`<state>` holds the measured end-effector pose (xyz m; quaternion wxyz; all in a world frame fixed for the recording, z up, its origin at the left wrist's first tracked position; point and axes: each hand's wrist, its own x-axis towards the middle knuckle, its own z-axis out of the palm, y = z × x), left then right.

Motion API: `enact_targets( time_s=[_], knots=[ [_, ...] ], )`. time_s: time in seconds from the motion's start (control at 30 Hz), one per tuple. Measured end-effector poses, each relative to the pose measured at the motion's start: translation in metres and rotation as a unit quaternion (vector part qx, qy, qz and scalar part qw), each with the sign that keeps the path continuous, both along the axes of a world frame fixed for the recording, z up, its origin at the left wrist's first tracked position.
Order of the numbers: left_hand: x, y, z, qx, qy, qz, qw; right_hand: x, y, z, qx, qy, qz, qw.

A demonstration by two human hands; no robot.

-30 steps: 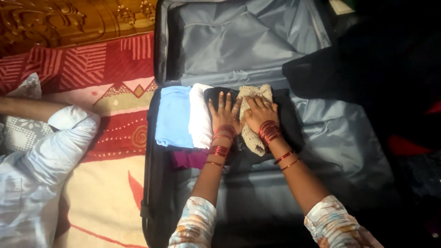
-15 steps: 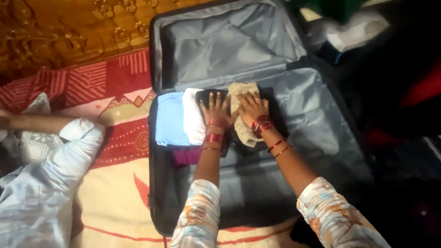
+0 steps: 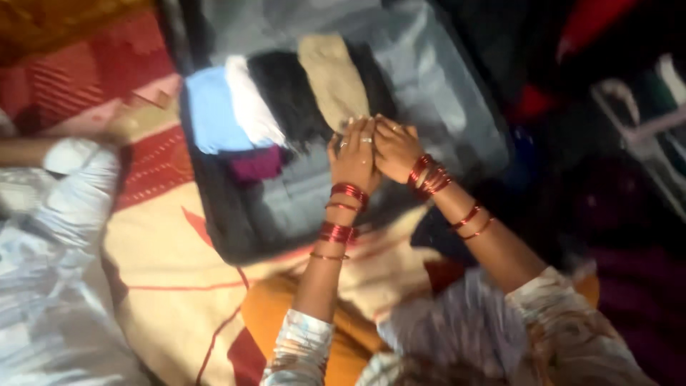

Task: The person sits on a bed and folds clothes one at a time, smoothing each garment on their lap before placing it into an open suitcase. Folded clothes including a white shirt, a patterned top, a knit garment, and a long printed dress are arranged inside the suitcase alongside already folded items.

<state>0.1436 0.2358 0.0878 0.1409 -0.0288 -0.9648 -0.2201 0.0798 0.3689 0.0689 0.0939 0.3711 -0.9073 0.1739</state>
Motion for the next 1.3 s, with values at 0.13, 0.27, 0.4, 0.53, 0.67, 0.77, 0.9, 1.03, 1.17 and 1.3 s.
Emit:
enact_targets(
  time_s=[0.13,0.27,0.4,0.53,0.67,0.77,0.9,1.03,1.17,1.3],
  knots=[
    [0.092,0.071,-0.004,0.111,0.058,-0.077,0.989,0.092,0.085,-0.005,-0.045,-0.053,-0.007,0.998],
    [0.162,0.122,-0.018,0.213,0.060,-0.178,0.959,0.175,0.157,-0.007,-0.104,-0.123,-0.012,0.987],
    [0.206,0.147,-0.050,0.239,-0.028,-0.228,0.944,0.242,0.203,-0.013,-0.170,-0.225,-0.106,0.954],
    [0.235,0.145,-0.071,0.220,-0.198,-0.267,0.917,0.291,0.241,-0.015,-0.175,-0.261,-0.127,0.941],
    [0.284,0.144,-0.073,0.062,-0.290,-0.301,0.906,0.328,0.249,-0.027,-0.183,-0.221,-0.100,0.953],
    [0.304,0.159,-0.083,-0.004,-0.256,-0.256,0.932,0.343,0.243,-0.037,-0.206,-0.248,-0.126,0.938],
    [0.300,0.150,-0.119,0.070,-0.201,-0.260,0.942,0.352,0.234,-0.040,-0.274,-0.239,-0.186,0.913],
    [0.271,0.121,-0.163,0.242,-0.225,-0.265,0.906,0.353,0.234,-0.039,-0.359,-0.200,-0.227,0.883],
    [0.230,0.105,-0.197,0.414,-0.305,-0.108,0.851,0.365,0.240,-0.046,-0.383,-0.183,-0.298,0.855],
    [0.209,0.085,-0.199,0.475,-0.223,-0.029,0.851,0.383,0.241,-0.064,-0.377,-0.218,-0.303,0.847]
  ],
)
